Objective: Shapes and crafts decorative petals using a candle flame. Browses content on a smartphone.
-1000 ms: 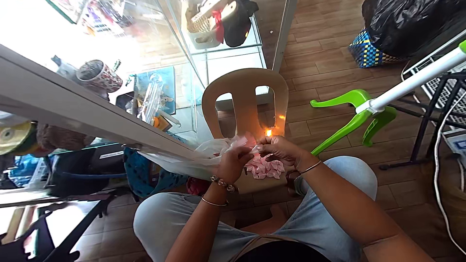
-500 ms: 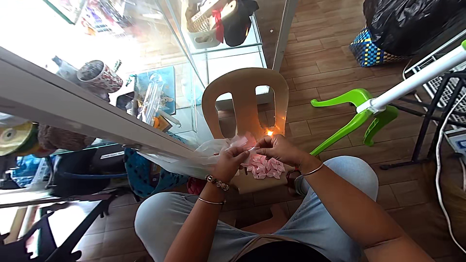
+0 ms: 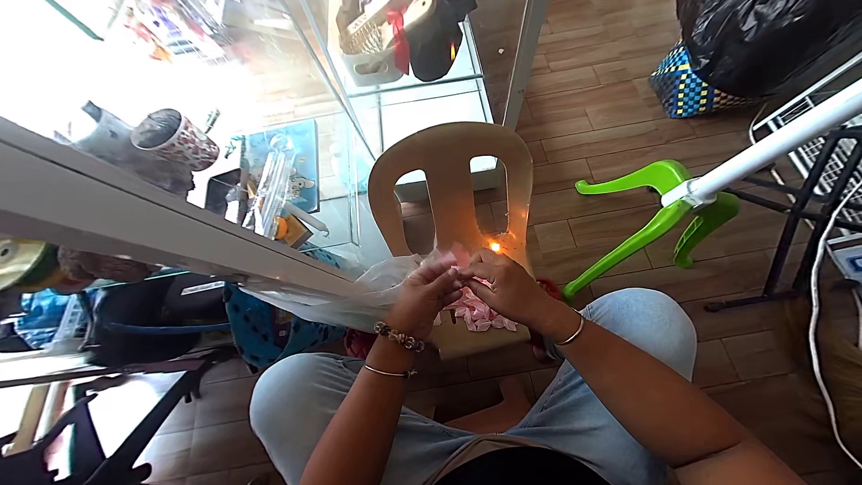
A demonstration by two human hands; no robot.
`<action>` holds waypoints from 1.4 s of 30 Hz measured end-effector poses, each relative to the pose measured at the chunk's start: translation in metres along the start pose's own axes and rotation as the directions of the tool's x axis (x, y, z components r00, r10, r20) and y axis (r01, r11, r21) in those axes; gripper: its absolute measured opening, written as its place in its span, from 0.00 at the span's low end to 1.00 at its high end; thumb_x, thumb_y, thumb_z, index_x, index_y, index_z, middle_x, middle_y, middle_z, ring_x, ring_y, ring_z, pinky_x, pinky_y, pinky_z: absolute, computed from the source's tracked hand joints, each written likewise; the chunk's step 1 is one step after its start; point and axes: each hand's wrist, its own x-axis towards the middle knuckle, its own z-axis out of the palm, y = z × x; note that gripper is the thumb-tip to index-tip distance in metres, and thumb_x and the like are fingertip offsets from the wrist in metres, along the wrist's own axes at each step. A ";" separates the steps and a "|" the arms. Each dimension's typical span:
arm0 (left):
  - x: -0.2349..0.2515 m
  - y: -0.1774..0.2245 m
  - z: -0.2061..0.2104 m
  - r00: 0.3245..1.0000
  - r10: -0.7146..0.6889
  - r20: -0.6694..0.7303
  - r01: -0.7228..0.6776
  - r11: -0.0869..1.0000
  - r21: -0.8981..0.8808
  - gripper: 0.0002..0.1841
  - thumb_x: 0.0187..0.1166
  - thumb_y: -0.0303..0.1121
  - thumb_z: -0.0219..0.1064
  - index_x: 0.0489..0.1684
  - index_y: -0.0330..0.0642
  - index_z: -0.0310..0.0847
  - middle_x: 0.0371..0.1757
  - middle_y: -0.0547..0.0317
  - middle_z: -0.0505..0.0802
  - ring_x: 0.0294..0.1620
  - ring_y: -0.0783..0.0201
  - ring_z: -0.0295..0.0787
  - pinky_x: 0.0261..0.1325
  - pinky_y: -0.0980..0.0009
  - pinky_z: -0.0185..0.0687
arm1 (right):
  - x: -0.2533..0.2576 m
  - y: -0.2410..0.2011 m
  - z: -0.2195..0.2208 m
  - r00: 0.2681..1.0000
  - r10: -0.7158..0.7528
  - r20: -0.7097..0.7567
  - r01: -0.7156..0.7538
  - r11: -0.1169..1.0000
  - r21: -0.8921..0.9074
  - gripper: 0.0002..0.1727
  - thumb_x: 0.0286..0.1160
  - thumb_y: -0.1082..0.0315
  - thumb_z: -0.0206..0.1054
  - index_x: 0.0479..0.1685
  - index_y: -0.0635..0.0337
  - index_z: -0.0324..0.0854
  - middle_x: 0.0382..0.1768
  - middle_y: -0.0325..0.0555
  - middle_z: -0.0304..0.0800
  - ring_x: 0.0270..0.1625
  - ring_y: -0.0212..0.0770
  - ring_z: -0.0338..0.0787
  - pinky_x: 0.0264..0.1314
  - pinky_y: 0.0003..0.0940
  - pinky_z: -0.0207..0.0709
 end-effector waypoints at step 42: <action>-0.012 0.011 0.004 0.993 -0.005 0.118 0.016 0.995 -0.099 0.18 0.95 0.42 0.48 0.57 0.40 0.80 0.42 0.55 0.95 0.39 0.64 0.95 0.47 0.69 0.92 | 0.005 -0.001 -0.013 0.929 -0.231 -0.288 0.230 0.972 -0.037 0.06 0.74 0.70 0.72 0.42 0.59 0.94 0.47 0.49 0.89 0.53 0.43 0.86 0.58 0.37 0.81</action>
